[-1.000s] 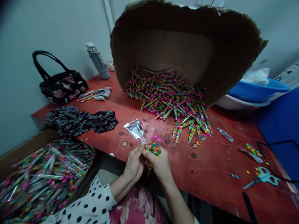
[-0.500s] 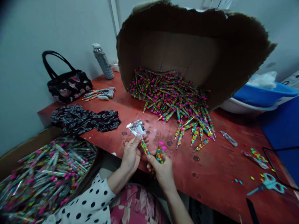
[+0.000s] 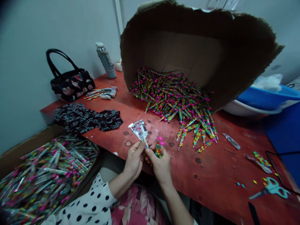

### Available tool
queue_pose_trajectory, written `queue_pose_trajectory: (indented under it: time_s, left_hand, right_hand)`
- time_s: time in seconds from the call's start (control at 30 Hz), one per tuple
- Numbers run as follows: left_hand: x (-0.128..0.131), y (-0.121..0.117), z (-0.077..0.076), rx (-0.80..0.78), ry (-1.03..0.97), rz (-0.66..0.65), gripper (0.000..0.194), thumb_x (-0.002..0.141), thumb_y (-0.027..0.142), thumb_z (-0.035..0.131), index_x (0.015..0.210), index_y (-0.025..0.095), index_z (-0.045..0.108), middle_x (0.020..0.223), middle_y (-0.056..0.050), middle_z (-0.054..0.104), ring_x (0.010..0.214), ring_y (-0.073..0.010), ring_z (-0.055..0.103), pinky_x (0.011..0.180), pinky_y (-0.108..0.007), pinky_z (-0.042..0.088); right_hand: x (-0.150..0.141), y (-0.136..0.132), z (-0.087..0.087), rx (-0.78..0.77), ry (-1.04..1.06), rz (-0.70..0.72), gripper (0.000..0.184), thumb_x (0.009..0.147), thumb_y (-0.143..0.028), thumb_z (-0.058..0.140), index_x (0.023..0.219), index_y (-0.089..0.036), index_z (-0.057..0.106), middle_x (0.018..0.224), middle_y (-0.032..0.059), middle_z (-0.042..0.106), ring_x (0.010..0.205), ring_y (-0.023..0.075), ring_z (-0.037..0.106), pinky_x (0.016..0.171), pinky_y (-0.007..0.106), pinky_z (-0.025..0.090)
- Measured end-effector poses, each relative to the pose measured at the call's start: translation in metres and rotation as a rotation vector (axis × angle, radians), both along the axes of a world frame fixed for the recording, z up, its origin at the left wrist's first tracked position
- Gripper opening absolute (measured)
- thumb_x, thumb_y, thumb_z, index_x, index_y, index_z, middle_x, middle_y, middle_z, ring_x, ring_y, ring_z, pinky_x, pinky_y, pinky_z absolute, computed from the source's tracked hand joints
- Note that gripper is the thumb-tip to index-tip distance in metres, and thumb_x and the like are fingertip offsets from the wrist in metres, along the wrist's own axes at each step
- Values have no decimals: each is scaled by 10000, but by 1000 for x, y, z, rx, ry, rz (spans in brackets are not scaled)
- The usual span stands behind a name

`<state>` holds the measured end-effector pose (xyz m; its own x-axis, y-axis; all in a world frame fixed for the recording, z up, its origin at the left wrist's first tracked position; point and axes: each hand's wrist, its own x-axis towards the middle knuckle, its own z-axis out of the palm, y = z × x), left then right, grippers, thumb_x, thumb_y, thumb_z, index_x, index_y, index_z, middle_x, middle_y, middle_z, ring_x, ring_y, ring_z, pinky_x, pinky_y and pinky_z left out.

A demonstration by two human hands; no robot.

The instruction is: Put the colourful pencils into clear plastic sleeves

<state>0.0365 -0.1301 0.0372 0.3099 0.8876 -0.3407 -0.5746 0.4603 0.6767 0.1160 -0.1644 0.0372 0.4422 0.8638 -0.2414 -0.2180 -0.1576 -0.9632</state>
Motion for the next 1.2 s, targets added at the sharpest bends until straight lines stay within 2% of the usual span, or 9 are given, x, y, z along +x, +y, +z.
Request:
queue_pose_trajectory:
  time_s: [0.47,0.6,0.7,0.8,0.83,0.93,1.0,1.1,1.2]
  left_hand:
    - [-7,-1,-5,-38,41,59,320,681,408,664,726,93,628,496,24,530,364,-39,411,351,-160,351]
    - [-32,0,1,-49,30,73,288,692,374,667,763,97,634,587,-13,605,417,-57,483,401,-172,410]
    - [-81,1,7,-10,24,275,322,673,402,678,856,139,635,826,-68,677,692,-153,631,626,-265,518]
    - [-134,4,7,56,124,650,616,691,683,444,971,162,617,861,-84,681,795,-190,638,756,-347,514]
    - [-145,5,5,57,179,697,651,705,699,392,984,154,613,864,-91,680,807,-195,637,779,-363,506]
    - [-145,14,-2,184,445,529,530,748,599,458,969,146,622,910,-99,669,860,-216,623,829,-396,472]
    - [-121,28,-3,447,743,317,378,761,480,538,948,168,642,985,-92,647,923,-218,592,873,-381,434]
    - [-75,59,-1,883,1181,81,306,794,428,519,988,225,638,1021,-72,613,960,-207,539,892,-353,381]
    - [-40,87,-5,1058,1563,-74,347,779,468,520,1010,230,621,977,-78,594,936,-230,498,827,-374,359]
  right_hand:
    - [-11,15,-9,36,374,68,221,586,-274,762,652,-149,593,480,-44,557,355,64,481,342,153,392]
    - [-27,20,-8,-30,402,196,245,589,-297,761,650,-151,573,471,-36,571,370,78,506,363,163,413]
    - [-30,19,-4,-10,376,248,264,615,-334,743,655,-162,546,545,-14,608,450,107,558,425,197,453]
    - [-18,16,1,40,187,184,251,674,-372,694,690,-170,544,649,5,626,536,125,578,482,222,460]
    - [-12,15,3,56,79,152,240,694,-375,677,702,-173,547,663,3,618,547,123,568,488,221,450]
    - [5,14,3,166,-256,72,194,735,-355,639,713,-178,562,681,-5,580,598,122,538,546,230,436]
    - [11,14,-3,232,-399,52,177,737,-345,632,722,-178,574,700,0,576,654,136,544,619,252,443]
    - [13,15,-17,177,-455,42,216,717,-357,638,834,-181,594,775,20,619,716,166,578,682,293,459]
    - [15,16,-28,86,-457,49,291,702,-359,641,927,-177,607,860,53,650,780,202,601,729,340,466]
